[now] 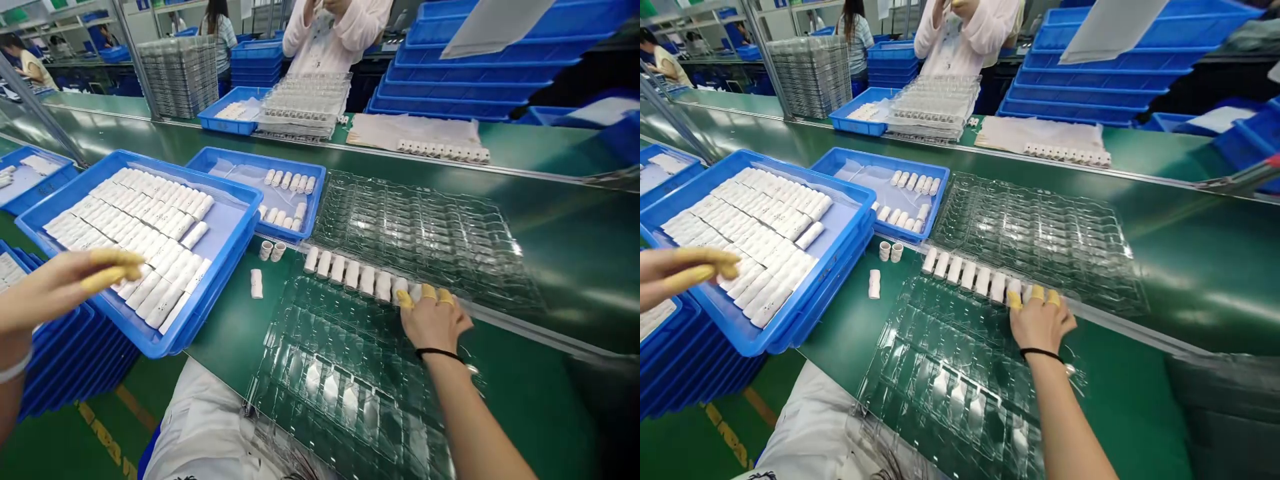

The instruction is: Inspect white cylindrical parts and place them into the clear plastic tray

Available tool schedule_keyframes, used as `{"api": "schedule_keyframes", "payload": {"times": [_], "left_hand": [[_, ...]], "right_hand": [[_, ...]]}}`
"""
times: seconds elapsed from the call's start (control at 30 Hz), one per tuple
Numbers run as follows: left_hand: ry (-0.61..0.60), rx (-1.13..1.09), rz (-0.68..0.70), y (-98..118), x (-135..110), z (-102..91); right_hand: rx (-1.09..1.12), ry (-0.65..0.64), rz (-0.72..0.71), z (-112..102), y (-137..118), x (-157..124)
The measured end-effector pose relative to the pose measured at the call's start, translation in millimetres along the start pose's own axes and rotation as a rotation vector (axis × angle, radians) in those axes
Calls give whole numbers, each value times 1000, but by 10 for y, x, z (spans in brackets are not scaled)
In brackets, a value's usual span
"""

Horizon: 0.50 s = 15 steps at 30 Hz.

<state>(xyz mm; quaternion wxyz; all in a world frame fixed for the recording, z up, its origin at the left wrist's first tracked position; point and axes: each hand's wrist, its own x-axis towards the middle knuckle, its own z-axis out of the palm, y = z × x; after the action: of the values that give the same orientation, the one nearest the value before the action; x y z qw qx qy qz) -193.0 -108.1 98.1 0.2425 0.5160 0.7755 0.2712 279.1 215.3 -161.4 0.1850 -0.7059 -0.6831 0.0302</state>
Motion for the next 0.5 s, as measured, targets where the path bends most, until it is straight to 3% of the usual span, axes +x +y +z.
{"api": "schedule_keyframes", "payload": {"times": [0.1,0.2,0.27,0.37,0.5], "left_hand": [[-3,248,64,48,808,121],[-73,593,-48,56,1380,442],[-94,667,-87,57,1558,672],[-99,660,-108,46,1630,921],[-87,613,-126,-26,1665,999]], "right_hand": [[21,66,-94,-18,-150,-148],[47,69,-245,-36,-311,-376],[73,81,-388,-41,-397,-567],[135,147,-570,-43,-489,-865],[216,175,-629,-74,-592,-1168]]}}
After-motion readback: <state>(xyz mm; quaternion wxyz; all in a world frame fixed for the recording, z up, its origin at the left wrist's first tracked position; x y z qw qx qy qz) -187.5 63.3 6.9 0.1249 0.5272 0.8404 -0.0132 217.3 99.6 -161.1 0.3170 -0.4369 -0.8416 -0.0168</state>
